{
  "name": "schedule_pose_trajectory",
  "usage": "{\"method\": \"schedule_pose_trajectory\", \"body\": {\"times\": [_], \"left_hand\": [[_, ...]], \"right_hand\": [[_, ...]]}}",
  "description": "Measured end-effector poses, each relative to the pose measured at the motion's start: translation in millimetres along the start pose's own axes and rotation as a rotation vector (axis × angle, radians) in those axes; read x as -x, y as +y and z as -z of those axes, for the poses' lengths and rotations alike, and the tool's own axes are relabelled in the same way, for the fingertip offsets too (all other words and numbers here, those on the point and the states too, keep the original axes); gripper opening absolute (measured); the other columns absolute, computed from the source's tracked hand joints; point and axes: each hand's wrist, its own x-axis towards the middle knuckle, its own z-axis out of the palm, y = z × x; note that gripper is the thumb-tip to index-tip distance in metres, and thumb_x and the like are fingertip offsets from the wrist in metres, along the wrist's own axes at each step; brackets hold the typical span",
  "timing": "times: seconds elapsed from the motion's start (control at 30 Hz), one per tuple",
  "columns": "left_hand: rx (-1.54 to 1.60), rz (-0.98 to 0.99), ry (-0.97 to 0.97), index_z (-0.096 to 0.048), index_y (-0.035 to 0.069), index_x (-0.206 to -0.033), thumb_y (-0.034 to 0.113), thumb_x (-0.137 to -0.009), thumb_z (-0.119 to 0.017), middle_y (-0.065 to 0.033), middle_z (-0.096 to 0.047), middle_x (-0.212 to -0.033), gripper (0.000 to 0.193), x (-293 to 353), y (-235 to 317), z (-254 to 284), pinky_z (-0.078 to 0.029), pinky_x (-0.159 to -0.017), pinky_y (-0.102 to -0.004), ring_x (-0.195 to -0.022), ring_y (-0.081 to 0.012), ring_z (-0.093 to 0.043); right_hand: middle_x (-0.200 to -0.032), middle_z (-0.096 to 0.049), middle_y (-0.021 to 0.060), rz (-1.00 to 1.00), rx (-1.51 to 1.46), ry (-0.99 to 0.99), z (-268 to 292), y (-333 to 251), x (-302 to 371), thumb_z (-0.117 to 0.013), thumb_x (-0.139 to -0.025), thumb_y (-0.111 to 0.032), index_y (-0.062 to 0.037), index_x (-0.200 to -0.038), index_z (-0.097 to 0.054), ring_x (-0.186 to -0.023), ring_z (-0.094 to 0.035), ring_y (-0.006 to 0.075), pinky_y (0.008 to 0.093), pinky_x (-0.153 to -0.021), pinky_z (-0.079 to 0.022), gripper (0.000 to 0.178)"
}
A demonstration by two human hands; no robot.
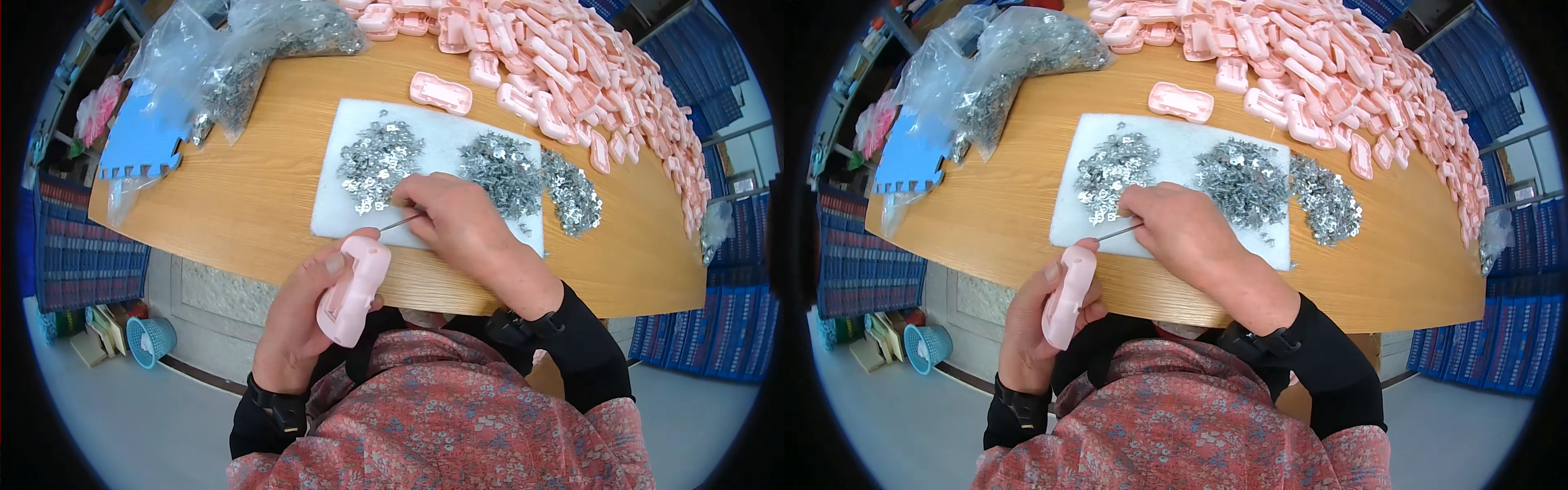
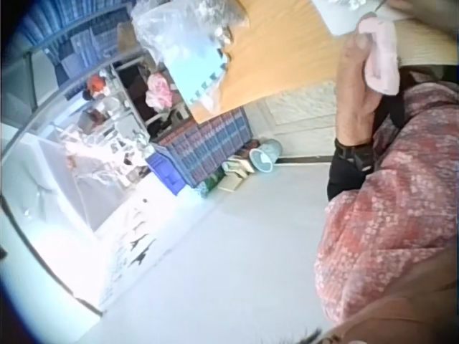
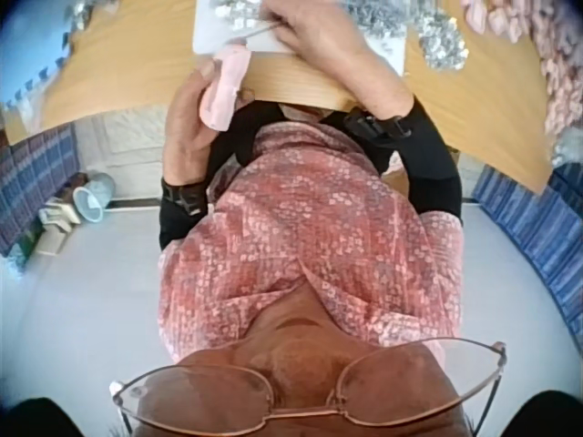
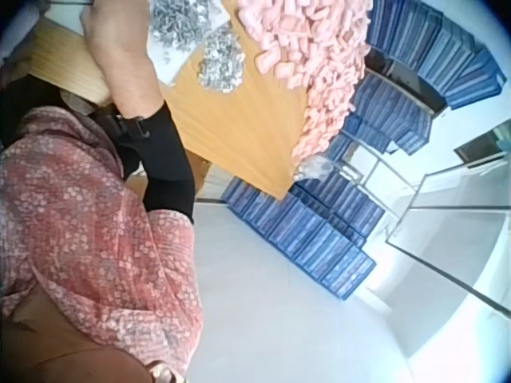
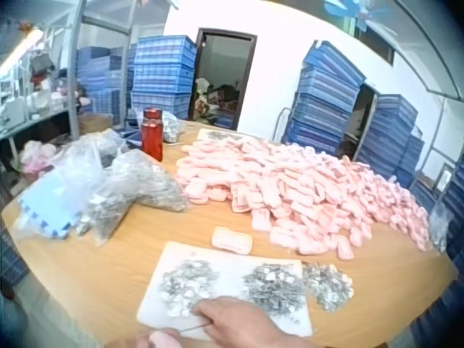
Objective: The person assembles small pink plastic components by inserting metal pins into them using a thin metal tool. They pick up a plastic part, insert a pin, and place the finished unit on the table, repeating this process continuously.
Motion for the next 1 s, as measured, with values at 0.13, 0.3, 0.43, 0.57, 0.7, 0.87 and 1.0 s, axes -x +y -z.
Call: {"method": "schedule_pose_trajectory", "body": {"times": [0.13, 0.3, 0.43, 0.57, 0.7, 0.87, 1.0], "left_hand": [[0.112, -0.009, 0.052, -0.044, 0.006, -0.137, 0.033, -0.101, -0.053, -0.0125, -0.061, -0.115, 0.045, -6, 3, -12, -0.059, -0.084, -0.0466, -0.095, -0.0221, -0.065], [0.085, 0.058, -0.065, -0.040, 0.012, -0.136, 0.034, -0.104, -0.047, -0.0190, -0.060, -0.123, 0.040, -26, 1, -41, -0.058, -0.084, -0.0568, -0.112, -0.0340, -0.063], [-0.063, 0.080, -0.061, -0.040, 0.011, -0.138, 0.035, -0.104, -0.046, -0.0201, -0.059, -0.124, 0.042, -43, -9, -55, -0.056, -0.087, -0.0568, -0.112, -0.0340, -0.063], [-0.087, 0.109, -0.133, -0.034, 0.009, -0.146, 0.038, -0.104, -0.046, -0.0157, -0.059, -0.124, 0.053, -59, -18, -67, -0.056, -0.090, -0.0535, -0.111, -0.0296, -0.063], [-0.162, 0.108, -0.148, -0.026, 0.008, -0.153, 0.041, -0.103, -0.045, -0.0100, -0.059, -0.122, 0.063, -64, -23, -81, -0.056, -0.090, -0.0467, -0.107, -0.0233, -0.062], [-0.249, 0.087, -0.165, -0.027, 0.009, -0.153, 0.045, -0.103, -0.044, -0.0084, -0.057, -0.122, 0.063, -70, -32, -83, -0.055, -0.086, -0.0392, -0.102, -0.0203, -0.061], [-0.331, 0.116, -0.133, -0.027, 0.010, -0.152, 0.045, -0.104, -0.040, -0.0079, -0.056, -0.125, 0.061, -71, -36, -84, -0.055, -0.087, -0.0390, -0.105, -0.0201, -0.061]], "right_hand": [[-0.082, -0.065, 0.0020, -0.232, -0.372, 0.109, 13, -4, 7, -0.070, -0.083, -0.004, -0.0055, -0.094, -0.061, -0.076, -0.062, 0.0122, 0.0266, -0.069, -0.047, 0.015], [-0.080, -0.060, -0.0041, -0.366, -0.863, 0.265, 42, -6, 28, -0.075, -0.083, -0.006, -0.0048, -0.093, -0.062, -0.076, -0.053, 0.0033, 0.0206, -0.069, -0.043, 0.017], [-0.080, -0.059, -0.0043, -0.331, -0.787, 0.255, 58, -14, 47, -0.076, -0.082, -0.005, -0.0047, -0.093, -0.062, -0.073, -0.051, 0.0024, 0.0190, -0.066, -0.042, 0.018], [-0.080, -0.060, -0.0039, -0.340, -0.690, 0.225, 65, -10, 60, -0.076, -0.082, -0.007, -0.0041, -0.093, -0.062, -0.070, -0.052, 0.0028, 0.0203, -0.063, -0.044, 0.017], [-0.080, -0.058, -0.0037, -0.306, -0.554, 0.235, 71, -4, 66, -0.071, -0.085, 0.000, -0.0042, -0.091, -0.058, -0.071, -0.051, 0.0012, 0.0173, -0.062, -0.043, 0.015], [-0.073, -0.061, 0.0035, -0.365, -0.431, 0.276, 70, -2, 72, -0.075, -0.082, -0.009, -0.0029, -0.091, -0.059, -0.066, -0.059, 0.0071, 0.0244, -0.062, -0.048, 0.019], [-0.073, -0.063, 0.0084, -0.358, -0.328, 0.278, 67, -6, 71, -0.072, -0.082, -0.008, -0.0027, -0.091, -0.058, -0.067, -0.064, 0.0166, 0.0298, -0.061, -0.051, 0.017]]}}
